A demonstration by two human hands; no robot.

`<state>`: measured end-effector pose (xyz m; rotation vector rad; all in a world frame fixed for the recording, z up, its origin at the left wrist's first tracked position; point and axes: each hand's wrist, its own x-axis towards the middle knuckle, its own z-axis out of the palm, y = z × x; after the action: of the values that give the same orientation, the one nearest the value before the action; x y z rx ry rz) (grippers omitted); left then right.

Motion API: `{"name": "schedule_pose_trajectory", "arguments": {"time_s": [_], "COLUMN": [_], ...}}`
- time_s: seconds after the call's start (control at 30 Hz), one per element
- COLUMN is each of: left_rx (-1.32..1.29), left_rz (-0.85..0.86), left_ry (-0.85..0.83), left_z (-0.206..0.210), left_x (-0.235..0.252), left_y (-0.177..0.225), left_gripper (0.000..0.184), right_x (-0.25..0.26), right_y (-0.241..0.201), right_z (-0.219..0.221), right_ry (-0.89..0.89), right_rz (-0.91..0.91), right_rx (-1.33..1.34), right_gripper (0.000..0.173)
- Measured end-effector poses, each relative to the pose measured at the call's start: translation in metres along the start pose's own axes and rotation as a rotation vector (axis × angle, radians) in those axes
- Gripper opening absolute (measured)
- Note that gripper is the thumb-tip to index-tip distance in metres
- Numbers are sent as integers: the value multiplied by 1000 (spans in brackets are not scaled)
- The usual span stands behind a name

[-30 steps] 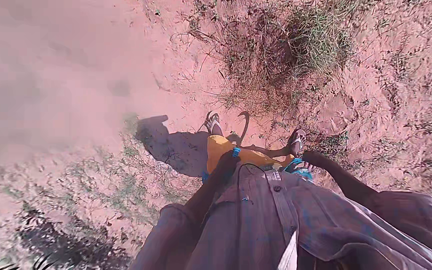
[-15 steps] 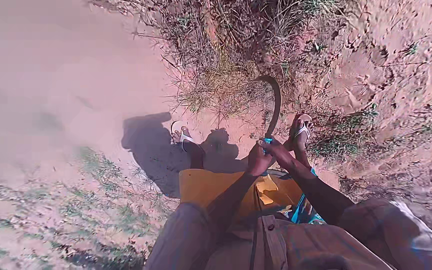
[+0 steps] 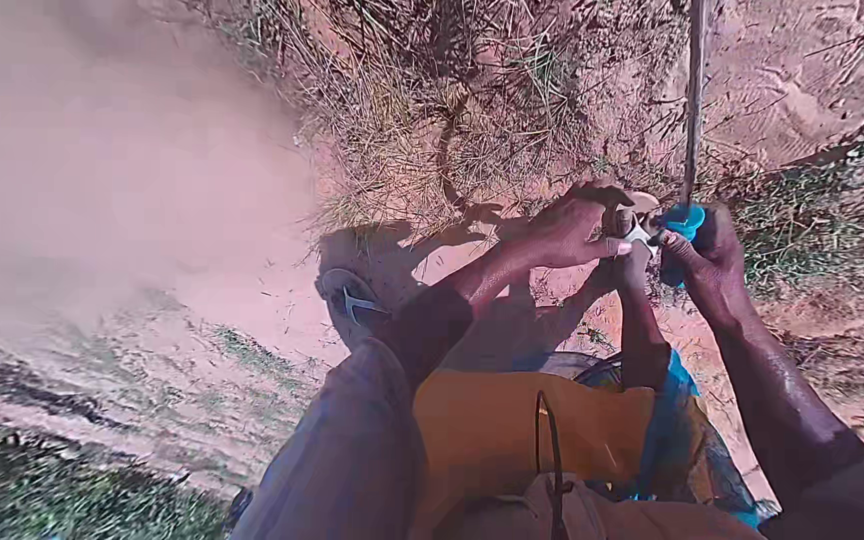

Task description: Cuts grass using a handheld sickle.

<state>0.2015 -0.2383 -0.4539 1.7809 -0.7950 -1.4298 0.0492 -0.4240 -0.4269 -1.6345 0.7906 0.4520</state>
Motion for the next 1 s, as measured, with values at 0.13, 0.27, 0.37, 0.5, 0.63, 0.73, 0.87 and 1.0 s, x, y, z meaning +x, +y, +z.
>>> {"name": "schedule_pose_trajectory", "arguments": {"time_s": [0.13,0.27,0.37,0.5,0.63,0.73,0.87,1.0], "left_rx": [147,218,186,113,163,218,319,376], "left_rz": [-306,-552,-703,-796,-870,-838,-775,-973], "left_ry": [382,443,342,377,382,376,233,-101], "left_z": [-86,-126,-107,-77,-83,-99,-92,-34], "left_x": [49,98,126,136,124,106,63,-25], "left_y": [-51,-80,-89,-80,-64,-77,-103,-135], "left_gripper": [52,84,96,54,46,44,41,43], "right_x": [-17,-34,-18,36,90,118,91,-18], "right_y": [57,85,90,60,22,6,81,122], "right_z": [-34,-44,-32,-5,12,17,-4,-40], "right_ry": [163,117,47,-69,-229,-289,-251,-491], "right_rz": [93,148,105,-16,-89,-51,103,525], "right_rx": [-226,-227,-223,-187,-238,-347,-685,-815], "right_gripper": [59,62,64,54,55,57,61,65]}}
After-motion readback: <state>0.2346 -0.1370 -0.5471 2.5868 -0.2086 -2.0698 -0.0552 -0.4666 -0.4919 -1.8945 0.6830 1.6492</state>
